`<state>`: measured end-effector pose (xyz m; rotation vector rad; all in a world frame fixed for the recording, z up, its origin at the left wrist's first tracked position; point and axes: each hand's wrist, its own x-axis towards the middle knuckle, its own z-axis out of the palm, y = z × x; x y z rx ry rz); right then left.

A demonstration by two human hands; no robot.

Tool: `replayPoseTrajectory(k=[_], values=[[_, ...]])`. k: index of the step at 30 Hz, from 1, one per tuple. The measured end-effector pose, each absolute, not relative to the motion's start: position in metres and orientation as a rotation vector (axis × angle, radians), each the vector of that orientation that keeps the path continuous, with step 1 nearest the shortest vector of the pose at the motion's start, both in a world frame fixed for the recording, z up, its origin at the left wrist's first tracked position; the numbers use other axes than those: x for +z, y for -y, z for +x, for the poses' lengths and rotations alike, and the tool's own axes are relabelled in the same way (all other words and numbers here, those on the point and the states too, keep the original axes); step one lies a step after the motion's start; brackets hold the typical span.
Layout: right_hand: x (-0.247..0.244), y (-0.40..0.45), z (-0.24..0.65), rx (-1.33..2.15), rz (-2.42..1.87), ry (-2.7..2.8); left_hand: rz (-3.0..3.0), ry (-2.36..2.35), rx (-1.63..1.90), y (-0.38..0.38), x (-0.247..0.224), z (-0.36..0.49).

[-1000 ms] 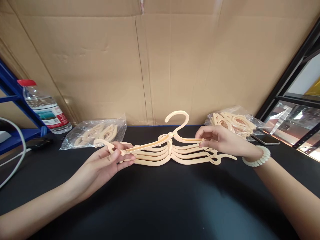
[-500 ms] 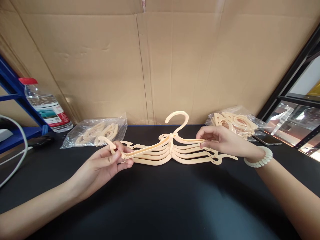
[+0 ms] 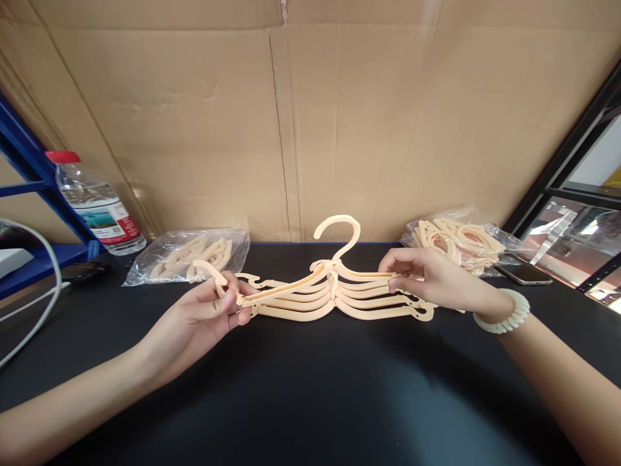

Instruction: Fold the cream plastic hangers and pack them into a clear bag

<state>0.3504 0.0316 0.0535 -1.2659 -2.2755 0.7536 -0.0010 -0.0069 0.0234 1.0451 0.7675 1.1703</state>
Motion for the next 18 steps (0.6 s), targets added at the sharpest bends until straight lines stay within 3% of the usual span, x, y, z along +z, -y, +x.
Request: replayPoseTrajectory(k=[18], values=[[0.0519,-0.0275,0.3436,0.642,-1.158,2.235,1.077,-0.849,1.265,0.0086,0.0256,0.0015]])
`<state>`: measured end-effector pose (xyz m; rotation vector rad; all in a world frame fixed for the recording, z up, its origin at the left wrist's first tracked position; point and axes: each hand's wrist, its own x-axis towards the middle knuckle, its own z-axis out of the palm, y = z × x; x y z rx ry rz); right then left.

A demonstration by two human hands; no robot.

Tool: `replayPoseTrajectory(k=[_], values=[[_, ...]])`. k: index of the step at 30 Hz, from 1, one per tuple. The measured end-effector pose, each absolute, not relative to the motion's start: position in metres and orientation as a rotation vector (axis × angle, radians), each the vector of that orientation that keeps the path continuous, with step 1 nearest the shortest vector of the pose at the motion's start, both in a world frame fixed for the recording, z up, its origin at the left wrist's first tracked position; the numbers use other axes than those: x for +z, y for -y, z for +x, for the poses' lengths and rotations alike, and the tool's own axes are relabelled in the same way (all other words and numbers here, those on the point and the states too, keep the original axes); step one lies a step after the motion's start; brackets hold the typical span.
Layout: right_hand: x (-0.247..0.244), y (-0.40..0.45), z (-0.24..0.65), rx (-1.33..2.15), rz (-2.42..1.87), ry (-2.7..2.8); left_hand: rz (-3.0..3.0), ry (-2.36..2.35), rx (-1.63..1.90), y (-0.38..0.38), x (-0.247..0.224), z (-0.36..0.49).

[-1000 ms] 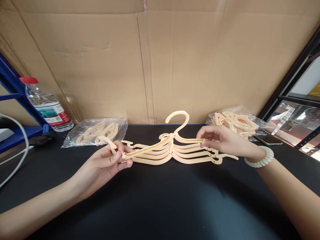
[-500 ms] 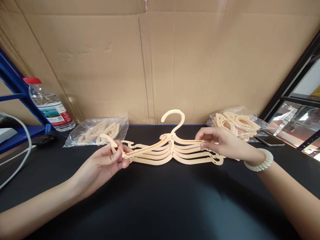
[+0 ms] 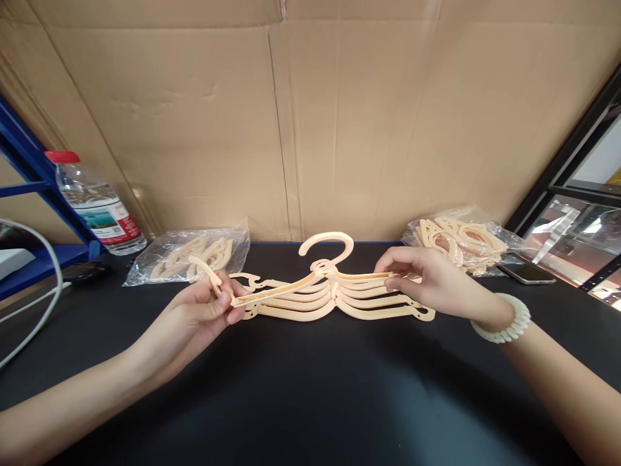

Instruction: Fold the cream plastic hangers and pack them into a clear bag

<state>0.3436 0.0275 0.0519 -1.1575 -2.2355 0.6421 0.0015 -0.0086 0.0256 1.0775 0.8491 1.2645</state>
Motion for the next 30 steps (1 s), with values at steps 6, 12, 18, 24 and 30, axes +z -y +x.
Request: replayPoseTrajectory(k=[6,12,18,24,30], values=[[0.053,-0.023,0.337,0.714,-1.183,2.241,1.046,-0.937,1.363,0.007,0.026,0.002],[0.054,-0.018,0.332,0.781,-1.256,2.218,1.012,-0.992,1.42,0.004,0.022,0.001],[0.05,-0.02,0.335,0.822,-1.302,2.205,0.941,-0.982,1.441,0.007,0.023,0.003],[0.052,-0.023,0.339,0.84,-1.267,2.141,0.846,-1.036,1.414,0.007,0.028,0.004],[0.06,-0.026,0.345,0.923,-1.228,2.14,1.129,-1.079,1.191,0.025,0.032,0.01]])
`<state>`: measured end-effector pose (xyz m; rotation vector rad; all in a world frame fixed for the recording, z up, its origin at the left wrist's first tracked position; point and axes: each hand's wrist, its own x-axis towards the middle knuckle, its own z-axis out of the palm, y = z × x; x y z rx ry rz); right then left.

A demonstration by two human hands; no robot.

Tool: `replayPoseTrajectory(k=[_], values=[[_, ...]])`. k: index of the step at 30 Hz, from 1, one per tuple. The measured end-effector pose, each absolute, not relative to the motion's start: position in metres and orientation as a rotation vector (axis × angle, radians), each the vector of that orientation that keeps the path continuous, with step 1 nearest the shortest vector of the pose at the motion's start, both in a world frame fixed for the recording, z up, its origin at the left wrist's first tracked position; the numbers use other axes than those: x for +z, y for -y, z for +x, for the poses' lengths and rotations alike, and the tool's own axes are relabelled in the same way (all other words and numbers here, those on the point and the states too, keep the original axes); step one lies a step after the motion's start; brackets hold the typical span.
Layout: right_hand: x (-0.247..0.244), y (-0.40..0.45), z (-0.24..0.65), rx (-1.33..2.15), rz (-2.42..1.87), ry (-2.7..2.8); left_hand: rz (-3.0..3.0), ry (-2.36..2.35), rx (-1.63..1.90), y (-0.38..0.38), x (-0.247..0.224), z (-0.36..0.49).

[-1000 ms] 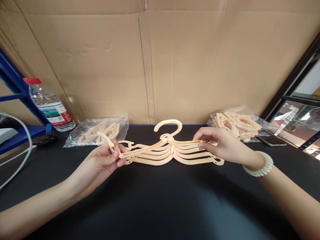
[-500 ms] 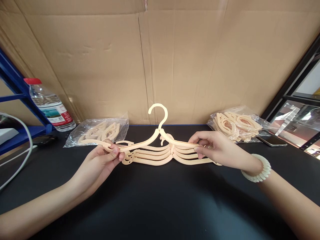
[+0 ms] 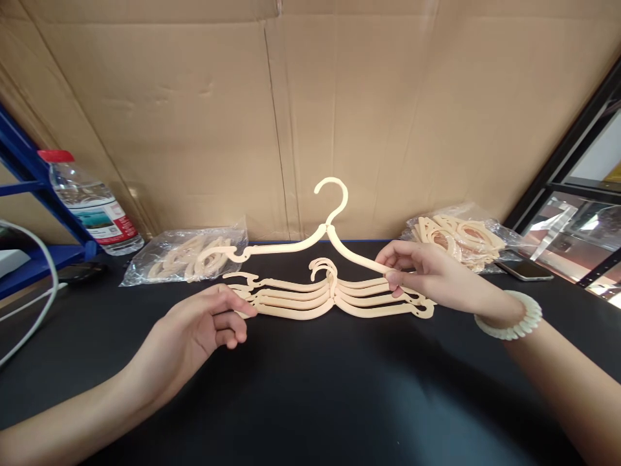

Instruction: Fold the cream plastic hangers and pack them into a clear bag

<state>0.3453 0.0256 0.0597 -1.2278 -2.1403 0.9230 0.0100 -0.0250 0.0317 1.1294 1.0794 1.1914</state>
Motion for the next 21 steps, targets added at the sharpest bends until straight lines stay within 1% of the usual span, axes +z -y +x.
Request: replayPoseTrajectory(k=[3,6,9,12,15,21], values=[[0.061,-0.027,0.35,0.973,-1.264,2.152,1.797,-1.077,1.221,0.035,0.029,0.009],[0.062,-0.027,0.353,1.092,-1.276,2.184,2.651,-0.892,1.297,0.036,0.024,0.006],[0.064,-0.024,0.352,1.232,-1.29,2.212,3.135,-0.891,1.21,0.03,0.021,0.003],[0.065,-0.022,0.351,1.296,-1.308,2.259,3.236,-1.043,1.121,0.024,0.018,0.002],[0.066,-0.022,0.351,1.316,-1.307,2.351,3.2,-1.129,1.057,0.019,0.014,0.0],[0.068,-0.02,0.35,1.295,-1.369,2.4,3.041,-1.115,0.96,0.018,0.008,-0.002]])
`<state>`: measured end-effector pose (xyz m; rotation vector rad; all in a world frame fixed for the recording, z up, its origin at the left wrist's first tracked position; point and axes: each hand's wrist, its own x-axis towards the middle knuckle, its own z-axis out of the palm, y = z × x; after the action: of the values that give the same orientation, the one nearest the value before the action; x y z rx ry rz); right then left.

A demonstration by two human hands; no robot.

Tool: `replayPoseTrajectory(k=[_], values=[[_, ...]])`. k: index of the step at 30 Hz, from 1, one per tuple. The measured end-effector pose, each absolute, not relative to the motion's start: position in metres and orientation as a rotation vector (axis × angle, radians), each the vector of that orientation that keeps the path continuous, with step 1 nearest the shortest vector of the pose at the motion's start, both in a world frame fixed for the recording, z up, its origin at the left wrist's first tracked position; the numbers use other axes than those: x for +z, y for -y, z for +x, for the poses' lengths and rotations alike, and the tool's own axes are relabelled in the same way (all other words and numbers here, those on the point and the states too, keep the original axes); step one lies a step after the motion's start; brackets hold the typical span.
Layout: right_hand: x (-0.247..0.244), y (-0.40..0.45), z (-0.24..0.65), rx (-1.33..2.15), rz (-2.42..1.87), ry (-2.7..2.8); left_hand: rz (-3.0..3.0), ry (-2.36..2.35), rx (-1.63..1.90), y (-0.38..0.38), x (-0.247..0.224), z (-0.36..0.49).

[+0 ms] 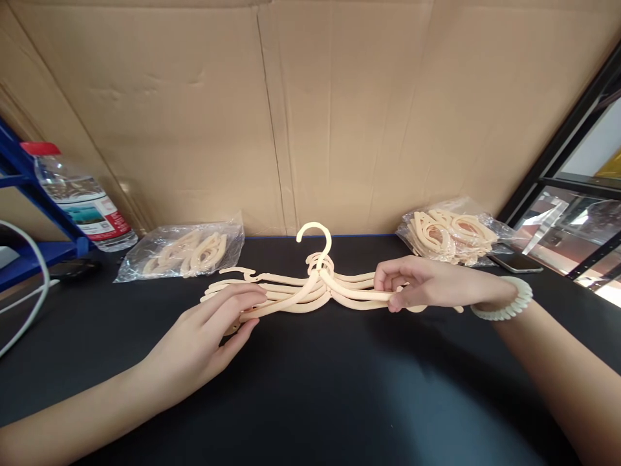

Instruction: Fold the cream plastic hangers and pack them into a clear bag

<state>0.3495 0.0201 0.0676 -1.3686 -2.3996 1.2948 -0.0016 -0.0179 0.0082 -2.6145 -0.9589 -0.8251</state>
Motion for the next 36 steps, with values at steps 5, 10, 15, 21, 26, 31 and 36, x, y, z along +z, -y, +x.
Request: replayPoseTrajectory(k=[5,10,15,21,26,31,36], values=[[0.068,-0.018,0.345,1.182,-1.438,2.502,-2.693,1.009,-0.735,0.019,0.006,-0.003],[0.063,-0.022,0.348,0.975,-1.495,2.607,-2.727,1.004,-0.689,0.017,0.006,-0.002],[0.059,-0.023,0.351,0.793,-1.496,2.669,-2.748,1.038,-0.668,0.016,0.007,-0.002],[0.058,-0.023,0.35,0.767,-1.494,2.675,-2.767,1.099,-0.675,0.016,0.008,-0.001],[0.058,-0.023,0.35,0.76,-1.506,2.682,-2.769,1.101,-0.675,0.015,0.008,-0.002],[0.055,-0.025,0.351,0.722,-1.505,2.688,-2.754,1.095,-0.688,0.015,0.01,-0.001],[0.055,-0.024,0.351,0.707,-1.554,2.682,-2.755,1.09,-0.706,0.014,0.01,-0.001]])
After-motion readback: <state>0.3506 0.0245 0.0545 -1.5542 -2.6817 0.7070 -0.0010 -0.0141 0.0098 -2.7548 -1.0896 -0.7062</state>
